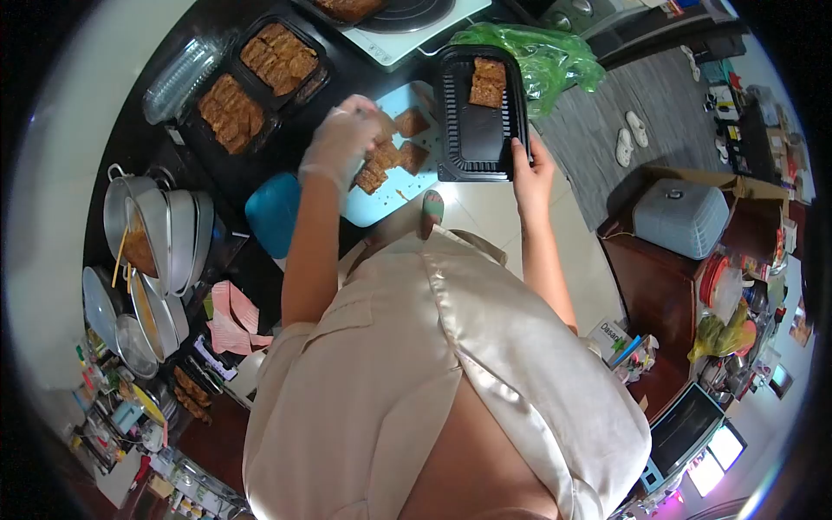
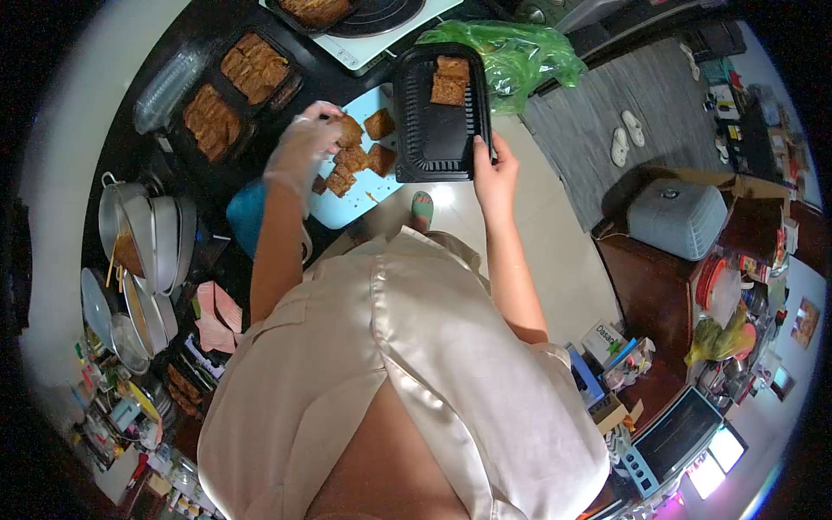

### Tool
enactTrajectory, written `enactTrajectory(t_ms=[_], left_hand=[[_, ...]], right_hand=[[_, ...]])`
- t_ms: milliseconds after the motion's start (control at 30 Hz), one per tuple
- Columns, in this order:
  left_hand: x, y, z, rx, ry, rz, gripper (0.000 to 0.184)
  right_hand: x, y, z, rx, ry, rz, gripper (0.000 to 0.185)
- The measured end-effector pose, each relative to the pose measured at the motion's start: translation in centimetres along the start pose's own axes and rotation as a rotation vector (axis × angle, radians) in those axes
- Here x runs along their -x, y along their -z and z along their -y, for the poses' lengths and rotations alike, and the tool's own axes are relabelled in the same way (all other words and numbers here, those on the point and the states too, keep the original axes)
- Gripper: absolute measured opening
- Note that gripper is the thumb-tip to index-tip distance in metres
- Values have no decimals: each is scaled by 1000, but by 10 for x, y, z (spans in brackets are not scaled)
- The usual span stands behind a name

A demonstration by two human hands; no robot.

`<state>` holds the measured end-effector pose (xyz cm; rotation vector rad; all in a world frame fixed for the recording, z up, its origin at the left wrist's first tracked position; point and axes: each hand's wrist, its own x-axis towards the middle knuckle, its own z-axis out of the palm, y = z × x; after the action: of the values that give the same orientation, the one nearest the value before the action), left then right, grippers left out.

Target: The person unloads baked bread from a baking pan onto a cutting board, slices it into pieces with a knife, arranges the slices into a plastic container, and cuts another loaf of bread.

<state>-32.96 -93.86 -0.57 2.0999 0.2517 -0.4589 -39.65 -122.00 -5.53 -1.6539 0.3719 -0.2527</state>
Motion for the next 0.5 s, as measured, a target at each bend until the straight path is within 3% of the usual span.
enactTrajectory(t_ms=[100,200,300,433,500], left_hand=[[9,14,-14,188,-25,-26,34],[19,2,-37,353,-321,174,39],[19,-32,-51,529,-322,232,38],[-3,-56,-42,507,-257,236,38],[-4,-61,-40,200,-439,-33,41]], right_hand=[[1,-10,-11,5,39,54,29],[5,-25,-10,20,39,132,30],[13,-39,7,46,39,139,31],[16,-45,2,33,105,119,29],[16,-45,0,1,119,112,29]])
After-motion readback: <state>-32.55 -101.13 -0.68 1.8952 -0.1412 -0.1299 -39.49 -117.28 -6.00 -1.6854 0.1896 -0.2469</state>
